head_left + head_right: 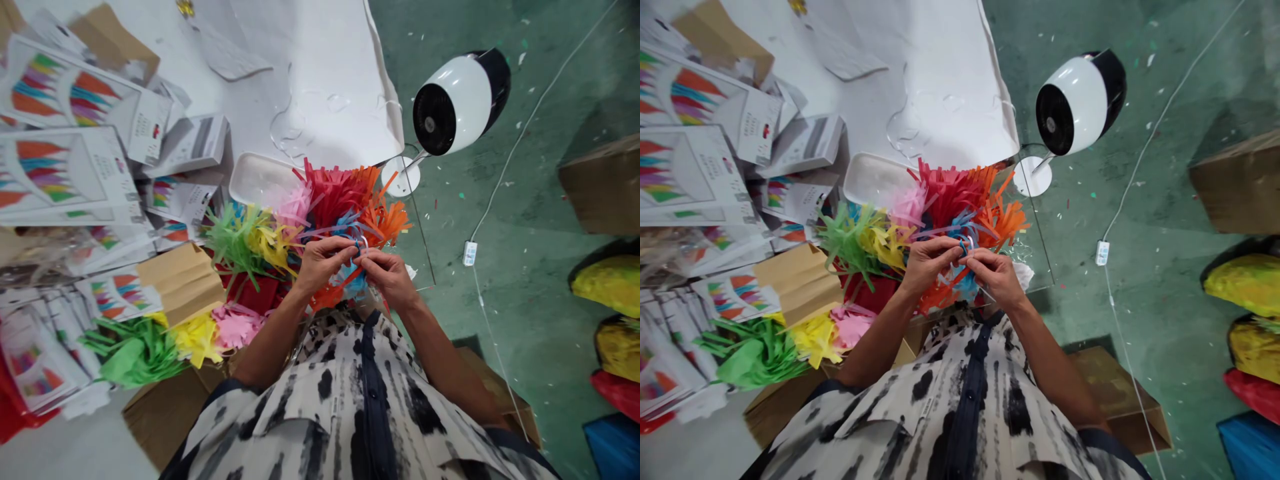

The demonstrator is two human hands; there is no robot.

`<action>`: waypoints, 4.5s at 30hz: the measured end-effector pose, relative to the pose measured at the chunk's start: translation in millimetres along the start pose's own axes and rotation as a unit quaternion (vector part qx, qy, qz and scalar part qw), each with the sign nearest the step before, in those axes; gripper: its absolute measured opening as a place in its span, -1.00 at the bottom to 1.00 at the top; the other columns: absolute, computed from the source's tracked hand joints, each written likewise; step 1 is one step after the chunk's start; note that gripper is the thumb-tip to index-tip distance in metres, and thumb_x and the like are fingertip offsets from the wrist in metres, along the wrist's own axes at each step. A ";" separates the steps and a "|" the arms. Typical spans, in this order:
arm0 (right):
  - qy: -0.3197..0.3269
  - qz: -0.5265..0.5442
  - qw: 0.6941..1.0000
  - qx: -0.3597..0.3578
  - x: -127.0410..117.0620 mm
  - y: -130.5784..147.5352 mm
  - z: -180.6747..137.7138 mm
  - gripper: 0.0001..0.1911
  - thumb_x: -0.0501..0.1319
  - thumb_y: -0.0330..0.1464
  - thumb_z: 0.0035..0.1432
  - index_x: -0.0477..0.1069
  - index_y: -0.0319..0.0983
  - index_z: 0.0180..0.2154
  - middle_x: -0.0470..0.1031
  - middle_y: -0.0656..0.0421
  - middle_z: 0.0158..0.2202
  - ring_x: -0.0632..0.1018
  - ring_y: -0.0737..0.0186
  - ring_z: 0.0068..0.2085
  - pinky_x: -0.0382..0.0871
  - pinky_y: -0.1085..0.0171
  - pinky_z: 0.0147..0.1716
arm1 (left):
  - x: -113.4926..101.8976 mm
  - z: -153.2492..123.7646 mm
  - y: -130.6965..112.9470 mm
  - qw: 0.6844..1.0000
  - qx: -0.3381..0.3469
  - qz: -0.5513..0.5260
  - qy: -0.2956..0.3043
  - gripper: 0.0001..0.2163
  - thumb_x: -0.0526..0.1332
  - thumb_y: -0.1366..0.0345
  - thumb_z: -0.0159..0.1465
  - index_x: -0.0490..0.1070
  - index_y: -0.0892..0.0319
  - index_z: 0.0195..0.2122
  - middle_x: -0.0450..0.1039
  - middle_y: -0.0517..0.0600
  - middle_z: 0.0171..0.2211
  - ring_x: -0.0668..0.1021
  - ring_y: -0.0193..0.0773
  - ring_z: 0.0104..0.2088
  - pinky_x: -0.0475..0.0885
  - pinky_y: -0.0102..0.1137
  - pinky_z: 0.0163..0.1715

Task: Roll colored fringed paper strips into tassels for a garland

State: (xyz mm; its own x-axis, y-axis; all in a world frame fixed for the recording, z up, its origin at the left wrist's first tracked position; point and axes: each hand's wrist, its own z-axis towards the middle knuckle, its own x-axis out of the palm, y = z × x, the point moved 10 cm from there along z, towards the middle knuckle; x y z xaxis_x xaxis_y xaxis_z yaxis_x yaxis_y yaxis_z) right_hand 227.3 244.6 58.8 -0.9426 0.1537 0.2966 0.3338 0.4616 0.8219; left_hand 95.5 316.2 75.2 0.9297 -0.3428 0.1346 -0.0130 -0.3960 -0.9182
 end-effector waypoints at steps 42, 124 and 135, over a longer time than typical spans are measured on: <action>-0.048 -0.098 0.991 -0.076 -7.3 7.3 -2.0 -0.81 0.41 -0.12 0.23 0.73 -0.05 -0.25 0.68 0.15 -0.17 0.62 0.14 -0.06 0.52 0.14 0.02 | -11.3 -29.2 4.2 0.980 0.018 0.077 -0.183 -0.87 0.37 0.20 0.29 0.53 0.13 -0.31 0.54 -0.12 -0.48 0.56 -0.36 -0.50 0.46 -0.47 -0.47; 0.102 -0.287 0.940 -0.155 12.8 33.6 -20.0 -0.77 0.14 -0.30 0.49 0.43 -0.17 -0.29 0.36 0.18 -0.22 0.44 0.25 -0.17 0.30 0.23 -0.12 | 20.0 -18.9 63.9 0.933 -0.181 -0.299 0.089 -0.60 0.52 0.21 0.19 0.52 0.23 0.00 0.59 -0.05 -0.39 0.51 -0.46 -0.61 0.43 -0.54 -0.54; 0.111 -0.278 0.944 -0.141 16.8 36.2 -13.1 -0.73 0.12 -0.25 0.50 0.45 -0.16 -0.29 0.37 0.14 -0.22 0.45 0.21 -0.18 0.35 0.19 -0.12 | 22.1 -16.0 65.2 0.923 -0.194 -0.317 0.098 -0.61 0.52 0.22 0.18 0.53 0.23 -0.02 0.58 -0.05 -0.41 0.49 -0.47 -0.64 0.41 -0.55 -0.58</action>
State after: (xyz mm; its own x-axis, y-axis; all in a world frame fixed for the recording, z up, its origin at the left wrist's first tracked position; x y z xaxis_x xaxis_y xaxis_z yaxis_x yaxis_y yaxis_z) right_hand 223.7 252.4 100.0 -0.9581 -0.2439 -0.1499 -0.1924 0.1608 0.9680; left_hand 109.3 269.2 24.3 0.7120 -0.0690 0.6988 0.3447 -0.8327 -0.4334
